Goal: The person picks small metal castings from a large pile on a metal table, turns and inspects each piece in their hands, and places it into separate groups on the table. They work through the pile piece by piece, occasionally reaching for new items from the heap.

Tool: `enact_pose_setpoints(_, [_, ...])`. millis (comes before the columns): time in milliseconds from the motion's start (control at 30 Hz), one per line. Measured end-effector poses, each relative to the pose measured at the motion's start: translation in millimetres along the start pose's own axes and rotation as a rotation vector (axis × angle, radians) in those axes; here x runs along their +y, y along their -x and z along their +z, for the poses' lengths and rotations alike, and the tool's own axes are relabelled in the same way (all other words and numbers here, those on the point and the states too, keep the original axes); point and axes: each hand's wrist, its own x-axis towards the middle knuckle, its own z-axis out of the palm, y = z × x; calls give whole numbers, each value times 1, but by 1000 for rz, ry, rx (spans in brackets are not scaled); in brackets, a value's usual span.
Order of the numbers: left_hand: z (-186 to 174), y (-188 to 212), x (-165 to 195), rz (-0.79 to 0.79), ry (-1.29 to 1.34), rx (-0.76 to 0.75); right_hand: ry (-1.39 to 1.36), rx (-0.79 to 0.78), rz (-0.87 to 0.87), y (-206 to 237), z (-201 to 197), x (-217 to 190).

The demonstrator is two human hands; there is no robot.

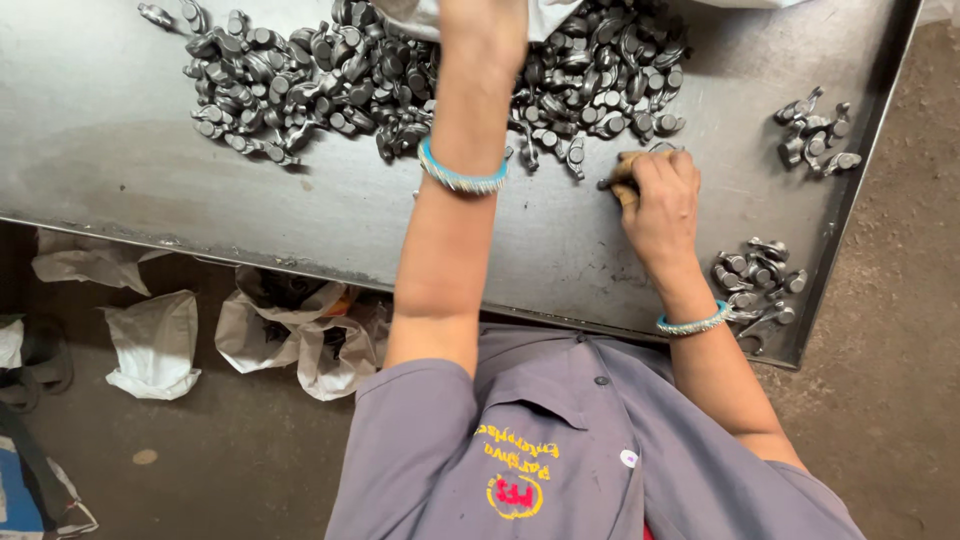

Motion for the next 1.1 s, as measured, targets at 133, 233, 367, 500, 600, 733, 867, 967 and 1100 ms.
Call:
enact_pose_setpoints(133, [-10, 35, -21, 327, -615, -451, -21, -21, 10, 9, -6, 0])
enact_pose_setpoints(233, [-34, 64, -41, 788, -1567, -304, -157, -22, 85, 22, -15, -1])
enact_pose_setpoints(367, [-54, 70, -54, 1031, -1661, -337, -854, 18, 353, 48, -23, 1])
enact_pose_setpoints(500, [-54, 69, -52, 1013, -1716, -382, -1640, -48, 752, 73, -28, 16])
enact_pose_setpoints(600, [-58, 74, -52, 946, -1743, -395, -1972, -130, 840, 86, -26, 27])
enact_pose_setpoints(733, [-75, 86, -63, 859, -1677, -389, -2012, -175, 926, 99, -25, 33])
enact_pose_setpoints(867, [-89, 106, -74, 750, -1687, -436, -1926, -165, 938, 103, -26, 34])
enact_pose_setpoints(967, [-91, 131, -77, 698, -1627, -493, -1745, -150, 990, 105, -28, 32])
enact_pose_setpoints(1100, [-94, 177, -80, 795, -1319, -507, -1593, -94, 850, 105, -36, 13])
